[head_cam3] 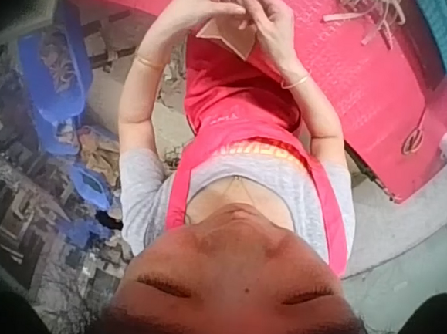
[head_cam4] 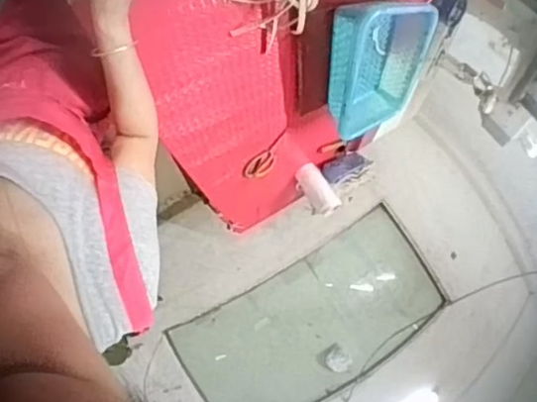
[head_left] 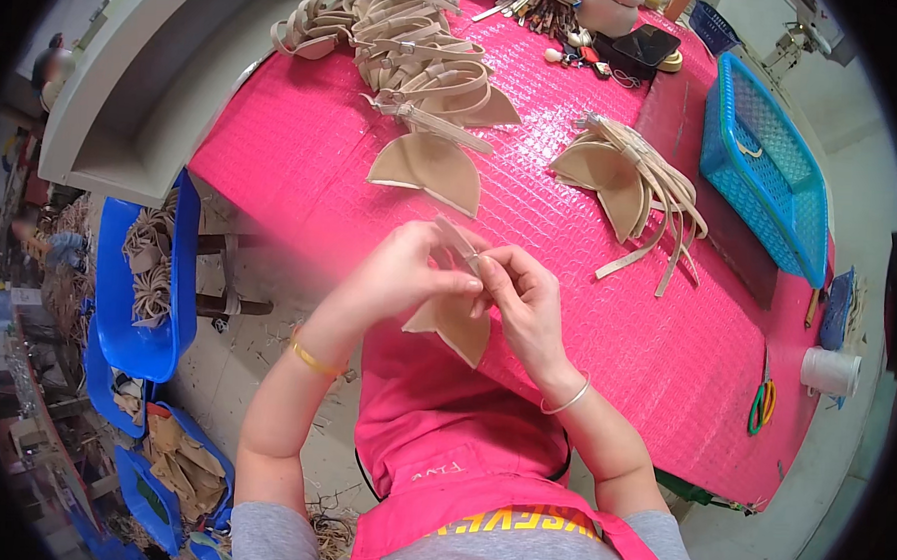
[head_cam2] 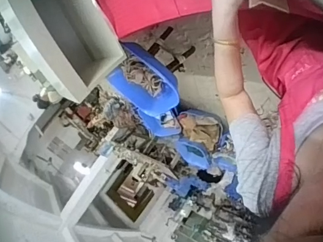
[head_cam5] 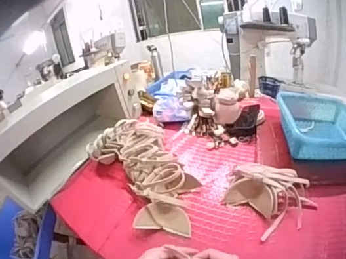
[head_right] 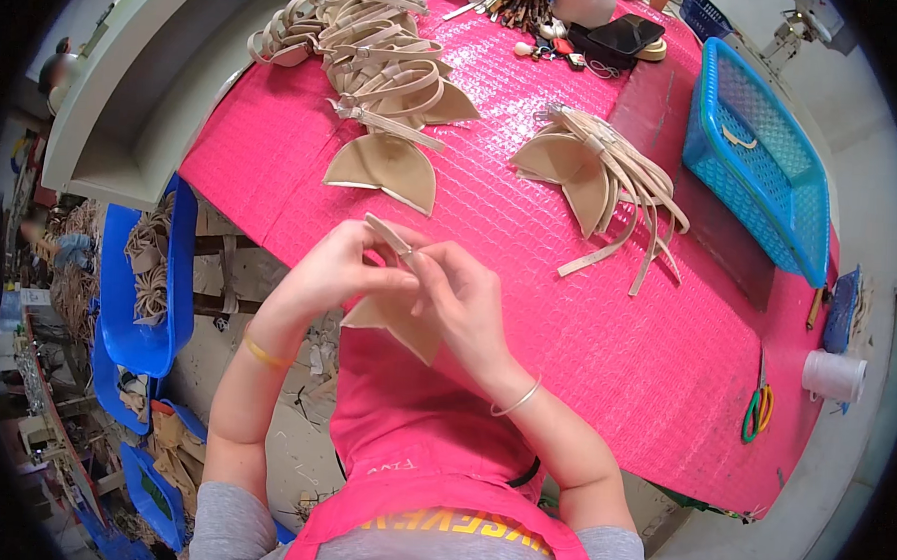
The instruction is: Assembling straps and buckles onto sandal upper components at a manufacturing workstation.
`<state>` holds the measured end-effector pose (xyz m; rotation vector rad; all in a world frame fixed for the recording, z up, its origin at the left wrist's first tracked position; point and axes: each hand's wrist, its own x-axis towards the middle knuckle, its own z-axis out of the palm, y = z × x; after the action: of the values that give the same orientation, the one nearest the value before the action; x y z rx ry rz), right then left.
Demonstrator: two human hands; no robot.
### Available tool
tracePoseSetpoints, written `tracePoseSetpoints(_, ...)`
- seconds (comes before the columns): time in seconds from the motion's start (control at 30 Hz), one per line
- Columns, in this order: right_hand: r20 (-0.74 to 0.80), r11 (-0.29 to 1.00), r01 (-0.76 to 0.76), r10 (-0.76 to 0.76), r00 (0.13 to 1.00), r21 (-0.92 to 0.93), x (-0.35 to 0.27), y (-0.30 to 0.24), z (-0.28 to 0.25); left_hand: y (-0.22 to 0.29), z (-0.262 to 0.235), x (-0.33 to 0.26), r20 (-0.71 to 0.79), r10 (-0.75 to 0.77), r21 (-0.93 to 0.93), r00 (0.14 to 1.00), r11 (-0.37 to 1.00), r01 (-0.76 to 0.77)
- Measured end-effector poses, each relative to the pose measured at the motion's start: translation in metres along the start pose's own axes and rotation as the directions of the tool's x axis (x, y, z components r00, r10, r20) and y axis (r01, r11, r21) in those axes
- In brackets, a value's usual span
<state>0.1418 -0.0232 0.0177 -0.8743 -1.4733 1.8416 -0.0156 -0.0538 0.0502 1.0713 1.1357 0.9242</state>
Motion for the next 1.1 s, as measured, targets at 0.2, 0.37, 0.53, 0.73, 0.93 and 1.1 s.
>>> tracePoseSetpoints(0.2,-0.090,0.996,-0.043,0.049,0.995,0.077,-0.012,-0.009,-0.013,0.020,0.051,-0.032,-0.328,0.274,0.574,0.904,0.818,-0.040)
tracePoseSetpoints(0.37,-0.053,0.871,0.251,-0.300,0.952,-0.423,-0.015,-0.026,-0.032,-0.030,0.061,-0.003,-0.362,-0.024,-0.504,0.932,0.846,-0.174)
tracePoseSetpoints(0.53,0.092,0.818,0.232,-0.216,0.972,-0.527,0.005,-0.053,-0.043,-0.025,0.076,0.001,-0.251,-0.068,-0.421,0.966,0.906,-0.045)
tracePoseSetpoints(0.73,0.451,0.299,0.685,-0.570,0.687,-0.665,-0.020,-0.036,-0.055,-0.028,0.074,0.003,-0.233,-0.046,-0.750,0.971,0.644,-0.149)
tracePoseSetpoints(0.93,0.418,0.210,0.680,-0.651,0.633,-0.703,-0.029,-0.025,-0.052,-0.033,0.077,0.006,-0.313,-0.042,-0.625,0.949,0.761,-0.173)
tracePoseSetpoints(1.1,0.447,0.195,0.695,-0.639,0.625,-0.692,-0.029,-0.026,-0.052,-0.033,0.079,0.007,-0.344,-0.053,-0.643,0.937,0.741,-0.194)
